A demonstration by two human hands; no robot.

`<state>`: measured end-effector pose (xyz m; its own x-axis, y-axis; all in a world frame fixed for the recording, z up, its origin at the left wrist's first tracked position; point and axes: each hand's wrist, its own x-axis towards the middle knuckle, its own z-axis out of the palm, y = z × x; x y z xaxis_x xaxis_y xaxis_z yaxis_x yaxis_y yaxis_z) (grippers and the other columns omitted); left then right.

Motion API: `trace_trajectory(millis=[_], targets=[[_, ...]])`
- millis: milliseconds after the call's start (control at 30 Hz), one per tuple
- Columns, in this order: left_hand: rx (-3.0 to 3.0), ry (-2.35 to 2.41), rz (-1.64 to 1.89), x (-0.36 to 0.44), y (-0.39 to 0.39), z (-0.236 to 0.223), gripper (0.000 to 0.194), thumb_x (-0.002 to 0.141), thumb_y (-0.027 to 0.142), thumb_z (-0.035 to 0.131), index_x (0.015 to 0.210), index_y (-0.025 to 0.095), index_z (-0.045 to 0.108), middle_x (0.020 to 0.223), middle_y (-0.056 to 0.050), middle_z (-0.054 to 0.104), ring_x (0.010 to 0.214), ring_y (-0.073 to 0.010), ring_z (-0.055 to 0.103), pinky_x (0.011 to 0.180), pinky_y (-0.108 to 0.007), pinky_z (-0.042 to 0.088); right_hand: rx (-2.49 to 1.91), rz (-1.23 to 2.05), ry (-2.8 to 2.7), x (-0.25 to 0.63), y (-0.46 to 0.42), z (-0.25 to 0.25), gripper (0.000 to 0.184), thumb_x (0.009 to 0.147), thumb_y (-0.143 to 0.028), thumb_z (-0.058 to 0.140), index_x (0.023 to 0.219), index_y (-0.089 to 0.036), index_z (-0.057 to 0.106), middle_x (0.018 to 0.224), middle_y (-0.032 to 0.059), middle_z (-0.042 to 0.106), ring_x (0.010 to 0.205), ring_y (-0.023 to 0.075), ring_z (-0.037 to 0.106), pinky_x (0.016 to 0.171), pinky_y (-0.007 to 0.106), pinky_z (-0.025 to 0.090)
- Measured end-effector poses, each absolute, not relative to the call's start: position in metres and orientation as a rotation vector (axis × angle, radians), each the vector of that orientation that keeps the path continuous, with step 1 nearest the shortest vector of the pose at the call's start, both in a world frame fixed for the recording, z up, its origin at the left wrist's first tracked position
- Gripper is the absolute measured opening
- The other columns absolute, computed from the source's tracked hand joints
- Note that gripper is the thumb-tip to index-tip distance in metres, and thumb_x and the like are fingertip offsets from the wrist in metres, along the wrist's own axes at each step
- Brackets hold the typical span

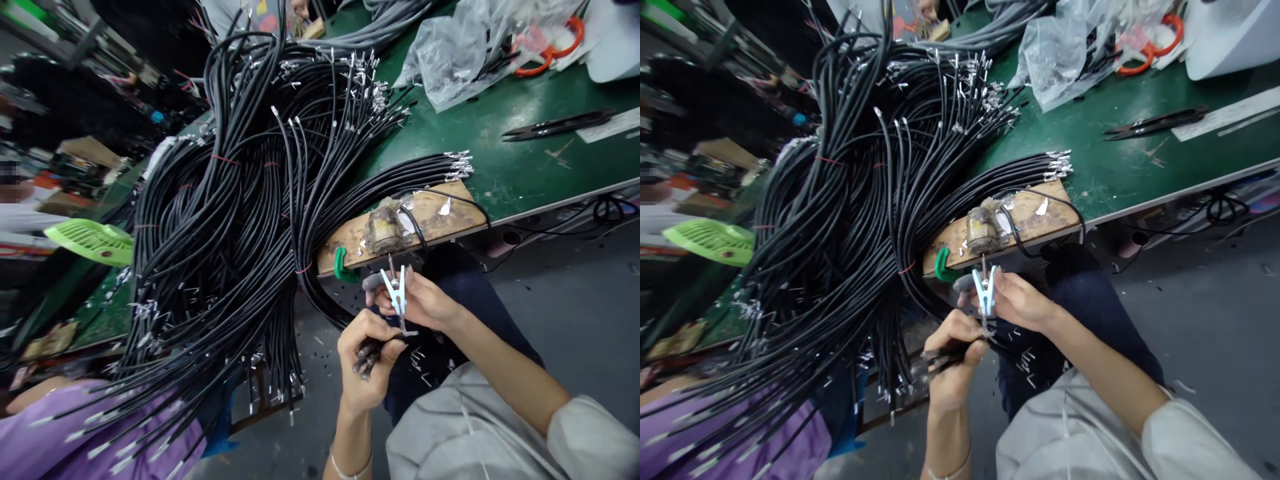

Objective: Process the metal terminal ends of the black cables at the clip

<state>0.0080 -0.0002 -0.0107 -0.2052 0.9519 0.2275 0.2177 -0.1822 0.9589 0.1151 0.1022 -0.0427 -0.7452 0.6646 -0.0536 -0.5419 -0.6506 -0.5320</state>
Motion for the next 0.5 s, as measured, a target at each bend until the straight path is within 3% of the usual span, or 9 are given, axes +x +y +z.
trace_trajectory(millis=[233, 500], targets=[[1.355, 1.485, 1.428, 0.010, 0.010, -0.014, 0.011, 0.078, 0.022, 0.070, 0.071, 0.017, 0.063, 0.066, 0.002, 0.053, 0.061, -0.0103, 0.048, 0.057, -0.021, 0.036, -0.395, 2.320, -0.563, 0.111, 0.098, -0.039, 0.042, 0.076, -0.053, 0.070, 0.073, -0.011, 0.069, 0.062, 0.0046, 0.063, 0.055, 0.0126, 0.056, 0.049, 0.022, 0.042], [1.312, 1.458, 1.345, 0.009, 0.005, -0.014, 0.007, 0.081, 0.017, 0.065, 0.074, 0.017, 0.064, 0.067, 0.002, 0.053, 0.058, -0.0083, 0.046, 0.052, -0.019, 0.033, -0.343, 2.423, -0.510, 0.119, 0.099, -0.061, 0.049, 0.080, -0.060, 0.060, 0.076, -0.013, 0.070, 0.070, 0.0067, 0.064, 0.059, 0.0122, 0.050, 0.052, 0.024, 0.037]])
